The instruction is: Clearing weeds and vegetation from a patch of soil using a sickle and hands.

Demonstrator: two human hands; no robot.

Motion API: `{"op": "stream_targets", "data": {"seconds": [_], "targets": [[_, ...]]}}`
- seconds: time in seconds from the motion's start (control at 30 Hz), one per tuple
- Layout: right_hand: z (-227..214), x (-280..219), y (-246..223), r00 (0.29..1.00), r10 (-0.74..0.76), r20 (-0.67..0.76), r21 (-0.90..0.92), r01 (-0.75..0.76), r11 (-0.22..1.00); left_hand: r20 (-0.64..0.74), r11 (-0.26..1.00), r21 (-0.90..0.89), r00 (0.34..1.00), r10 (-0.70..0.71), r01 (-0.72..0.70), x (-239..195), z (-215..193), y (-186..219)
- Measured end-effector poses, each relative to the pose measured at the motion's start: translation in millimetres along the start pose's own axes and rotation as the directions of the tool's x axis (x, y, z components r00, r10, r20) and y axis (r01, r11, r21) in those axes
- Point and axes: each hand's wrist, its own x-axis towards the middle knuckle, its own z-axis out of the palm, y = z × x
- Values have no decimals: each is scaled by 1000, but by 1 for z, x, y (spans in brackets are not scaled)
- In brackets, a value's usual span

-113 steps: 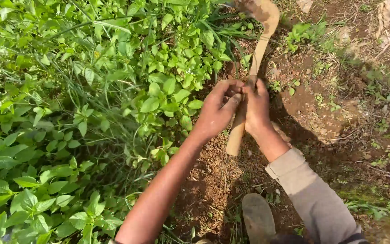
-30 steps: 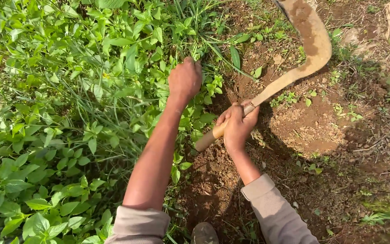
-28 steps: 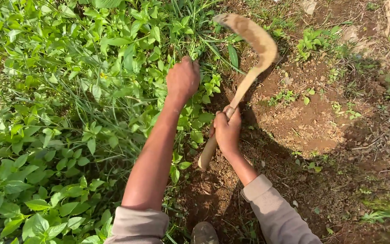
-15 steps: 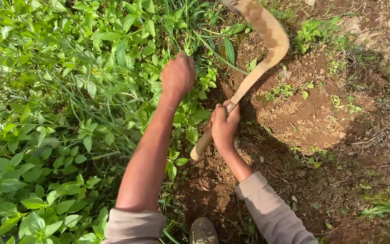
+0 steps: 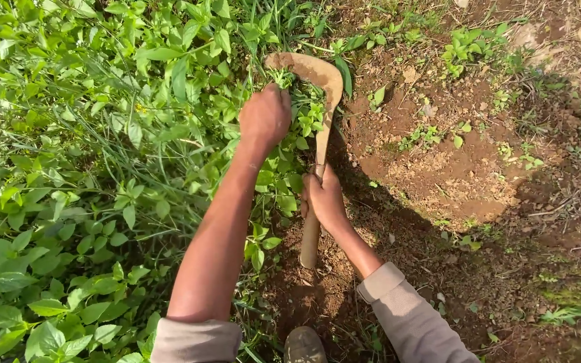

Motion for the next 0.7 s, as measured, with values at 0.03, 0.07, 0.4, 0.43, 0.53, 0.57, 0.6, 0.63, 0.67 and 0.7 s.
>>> {"op": "stream_targets", "data": {"seconds": [0.03, 0.07, 0.4, 0.43, 0.53, 0.57, 0.6, 0.63, 0.67, 0.7], "targets": [[-1, -3, -9, 1000, 2, 2, -1, -2, 1000, 1, 1000, 0, 1000, -3, 3, 0, 0, 1], [-2, -6, -18, 997, -35, -68, -6, 35, 999, 4, 1000, 6, 1000, 4, -4, 0, 0, 2], [6, -9, 0, 1000, -31, 4, 69, 31, 997, -7, 1000, 12, 1000, 25, -25, 3, 5, -1], [4, -8, -7, 1000, -31, 0, 70, 31, 997, -4, 1000, 12, 1000, 29, -28, 2, 4, 0], [-2, -6, -20, 994, -63, -90, -82, 56, 995, 18, 999, -14, 999, 49, -49, -2, 2, 0], [-5, -3, -21, 977, -137, -162, -15, 136, 991, 17, 999, -13, 999, 42, -42, -2, 2, 0], [-7, -1, -23, 950, -204, -237, 46, 220, 974, 16, 999, -12, 999, 36, -35, -2, 1, 1], [-5, 0, -31, 952, -205, -230, 47, 221, 974, 11, 999, -12, 999, 30, -30, -3, 0, 2], [-2, 1, -38, 925, -227, -304, 88, 265, 960, 4, 999, -20, 999, 33, -33, -3, -2, 2], [0, -2, -44, 893, -237, -384, 127, 306, 944, 4, 999, -26, 999, 38, -38, -6, -1, 3]]}}
